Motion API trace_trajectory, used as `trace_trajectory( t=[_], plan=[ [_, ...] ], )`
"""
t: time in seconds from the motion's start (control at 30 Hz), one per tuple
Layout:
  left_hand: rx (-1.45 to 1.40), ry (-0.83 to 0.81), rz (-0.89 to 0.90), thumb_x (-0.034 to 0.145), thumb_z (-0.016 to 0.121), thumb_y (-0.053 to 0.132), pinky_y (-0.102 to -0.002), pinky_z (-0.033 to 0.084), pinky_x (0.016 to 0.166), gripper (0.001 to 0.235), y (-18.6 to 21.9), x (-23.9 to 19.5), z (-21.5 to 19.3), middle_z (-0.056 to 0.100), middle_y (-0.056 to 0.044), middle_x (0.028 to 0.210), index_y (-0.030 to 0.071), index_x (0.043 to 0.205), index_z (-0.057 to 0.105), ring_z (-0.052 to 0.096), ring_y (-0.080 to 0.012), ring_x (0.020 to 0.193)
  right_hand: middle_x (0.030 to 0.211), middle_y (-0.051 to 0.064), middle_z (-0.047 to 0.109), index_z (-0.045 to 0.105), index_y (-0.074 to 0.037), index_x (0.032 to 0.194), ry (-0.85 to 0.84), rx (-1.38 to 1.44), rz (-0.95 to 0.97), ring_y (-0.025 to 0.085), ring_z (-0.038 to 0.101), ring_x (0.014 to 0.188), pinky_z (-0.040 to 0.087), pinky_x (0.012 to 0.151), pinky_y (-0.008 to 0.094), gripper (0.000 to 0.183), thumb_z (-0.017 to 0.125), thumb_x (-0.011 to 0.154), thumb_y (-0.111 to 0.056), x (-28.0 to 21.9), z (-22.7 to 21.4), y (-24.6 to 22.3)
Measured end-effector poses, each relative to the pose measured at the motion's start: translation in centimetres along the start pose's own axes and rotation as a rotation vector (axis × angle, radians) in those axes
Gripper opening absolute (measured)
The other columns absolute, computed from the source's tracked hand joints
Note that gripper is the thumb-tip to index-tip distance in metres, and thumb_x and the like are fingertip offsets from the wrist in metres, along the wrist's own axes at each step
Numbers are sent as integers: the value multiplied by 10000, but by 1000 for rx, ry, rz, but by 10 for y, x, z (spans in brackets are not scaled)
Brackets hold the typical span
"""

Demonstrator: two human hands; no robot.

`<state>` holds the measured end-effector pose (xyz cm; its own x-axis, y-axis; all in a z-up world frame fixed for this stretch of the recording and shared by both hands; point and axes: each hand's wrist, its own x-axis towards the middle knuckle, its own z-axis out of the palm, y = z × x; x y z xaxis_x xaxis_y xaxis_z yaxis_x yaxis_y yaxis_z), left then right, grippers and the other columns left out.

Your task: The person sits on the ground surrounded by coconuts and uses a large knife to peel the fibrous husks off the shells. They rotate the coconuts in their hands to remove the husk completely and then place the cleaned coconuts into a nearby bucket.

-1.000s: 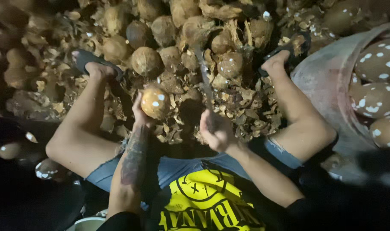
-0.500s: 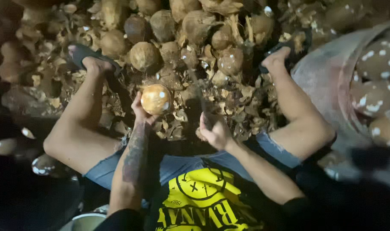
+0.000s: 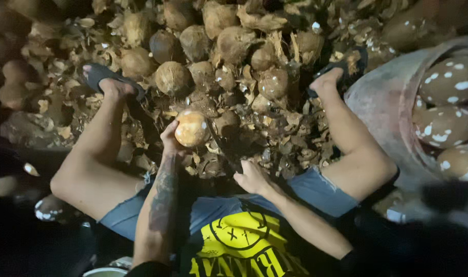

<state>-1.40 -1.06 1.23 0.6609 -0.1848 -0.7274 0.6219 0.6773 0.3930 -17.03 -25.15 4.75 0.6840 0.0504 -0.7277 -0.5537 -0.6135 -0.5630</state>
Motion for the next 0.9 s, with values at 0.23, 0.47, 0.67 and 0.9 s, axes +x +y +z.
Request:
trace_trajectory(
  t=[0.23, 0.47, 0.67, 0.9],
  plan=[
    [540, -336, 635, 622, 895, 327, -372, 545, 960, 758, 18, 14, 13, 693, -127, 1332, 91, 1317, 706, 635, -232, 1145, 397, 148, 479, 514, -17, 569, -184, 856, -50, 241, 498, 294, 393, 322, 364, 92, 574, 637, -32, -85, -44, -111],
    [-100, -1, 49, 836, 748, 567, -535, 648, 741, 546, -11, 15, -2, 795, -177, 1015, 80, 1082, 771, 780, -367, 821, 678, 77, 647, 573, -82, 806, 357, 656, -1415, 243, 622, 520, 551, 536, 341, 149, 624, 742, 43, -80, -48, -96],
    [-106, 31, 44, 824, 730, 580, -532, 654, 803, 575, -8, 7, 9, 797, -168, 1107, 110, 1152, 776, 792, -359, 945, 487, 181, 618, 638, 59, 633, 21, 267, 267, 342, 648, 401, 525, 334, 534, 218, 596, 720, -136, 20, 7, -40],
    [-70, 1, 99, 793, 756, 503, -528, 635, 879, 478, 6, -1, 6, 799, -161, 1103, 131, 1090, 795, 785, -366, 980, 475, 89, 545, 634, -80, 578, 338, 165, -403, 329, 602, 529, 497, 655, 376, 195, 732, 693, -203, -36, -38, -46]
  ],
)
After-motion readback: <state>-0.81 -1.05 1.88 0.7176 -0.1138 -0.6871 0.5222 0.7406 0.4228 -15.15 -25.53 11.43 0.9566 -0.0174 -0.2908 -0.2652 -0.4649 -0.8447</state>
